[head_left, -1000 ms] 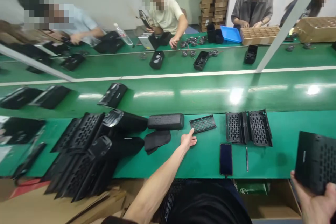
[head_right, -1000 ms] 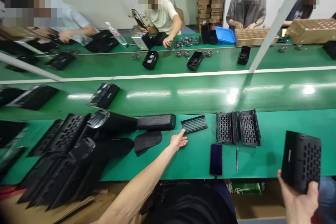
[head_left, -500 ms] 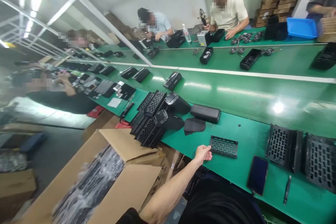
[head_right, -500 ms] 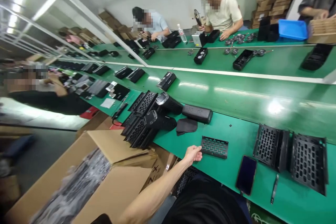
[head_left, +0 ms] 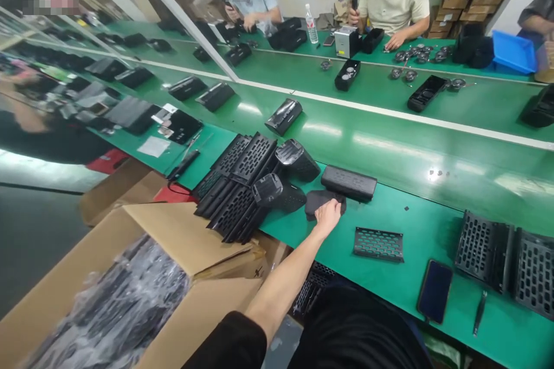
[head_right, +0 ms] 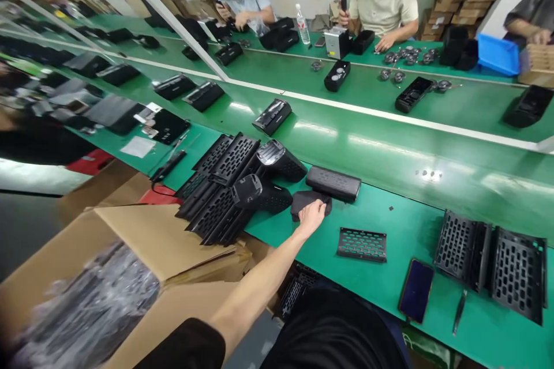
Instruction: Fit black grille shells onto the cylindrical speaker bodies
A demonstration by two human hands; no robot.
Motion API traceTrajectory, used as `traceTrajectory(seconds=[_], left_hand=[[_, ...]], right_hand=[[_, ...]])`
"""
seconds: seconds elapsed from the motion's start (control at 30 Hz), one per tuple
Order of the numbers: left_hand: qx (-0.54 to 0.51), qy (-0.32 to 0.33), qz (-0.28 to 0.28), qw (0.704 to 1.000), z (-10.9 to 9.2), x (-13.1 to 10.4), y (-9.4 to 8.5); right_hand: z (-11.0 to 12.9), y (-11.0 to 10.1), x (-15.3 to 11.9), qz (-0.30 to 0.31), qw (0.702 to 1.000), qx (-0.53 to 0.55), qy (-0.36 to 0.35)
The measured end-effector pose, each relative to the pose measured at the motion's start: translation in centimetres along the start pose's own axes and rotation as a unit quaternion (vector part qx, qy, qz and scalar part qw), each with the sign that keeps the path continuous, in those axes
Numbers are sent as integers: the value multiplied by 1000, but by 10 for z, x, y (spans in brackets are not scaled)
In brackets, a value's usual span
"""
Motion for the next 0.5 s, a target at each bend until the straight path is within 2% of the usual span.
traceTrajectory(seconds=[0.03, 0.07, 0.1, 0.13, 0.17, 0.23, 0.27, 0.3, 0.33, 0.37, 0.4, 0.43, 0.5], left_hand=[[-2, 21, 6, 1000, -3, -6, -1], [-5, 41, 12, 999, -6, -14, -1], [-9, 61, 19, 998, -10, -23, -1], [-15, 80, 26, 996, -15, -32, 0], [-21, 98, 35, 994, -20, -41, 2], [-36, 134, 55, 989, -34, -59, 11], [-45, 151, 67, 985, -41, -68, 17], [-54, 167, 81, 981, -49, -75, 25], [-63, 181, 95, 977, -56, -83, 32], [-73, 193, 110, 972, -63, -89, 40], [-82, 202, 124, 968, -69, -95, 48], [-91, 206, 135, 965, -72, -99, 54], [-104, 196, 145, 964, -72, -104, 63]], right_hand=[[-2, 6, -13, 6, 1000, -9, -4], [-5, 21, -26, 19, 1000, -24, -5], [-7, 44, -38, 38, 998, -40, -10], [-10, 76, -51, 66, 996, -60, -9], [-11, 121, -65, 125, 985, -115, -21], [-10, 214, -95, 251, 950, -170, -74], [-11, 253, -106, 287, 930, -206, -99], [-15, 286, -113, 315, 904, -263, -120], [-19, 307, -114, 319, 894, -289, -124], [-21, 319, -111, 313, 887, -315, -129], [-23, 321, -105, 300, 882, -339, -131], [-24, 316, -96, 281, 881, -358, -132], [-22, 294, -76, 237, 874, -401, -134]])
Point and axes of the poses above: each hand's wrist, its own x-axis towards the middle knuckle, its own y-axis out of the palm, z = x × y, the point moved 10 cm from there along x, towards the middle knuckle, and after that the axes turned 12 degrees about y, right-handed, at the moved point
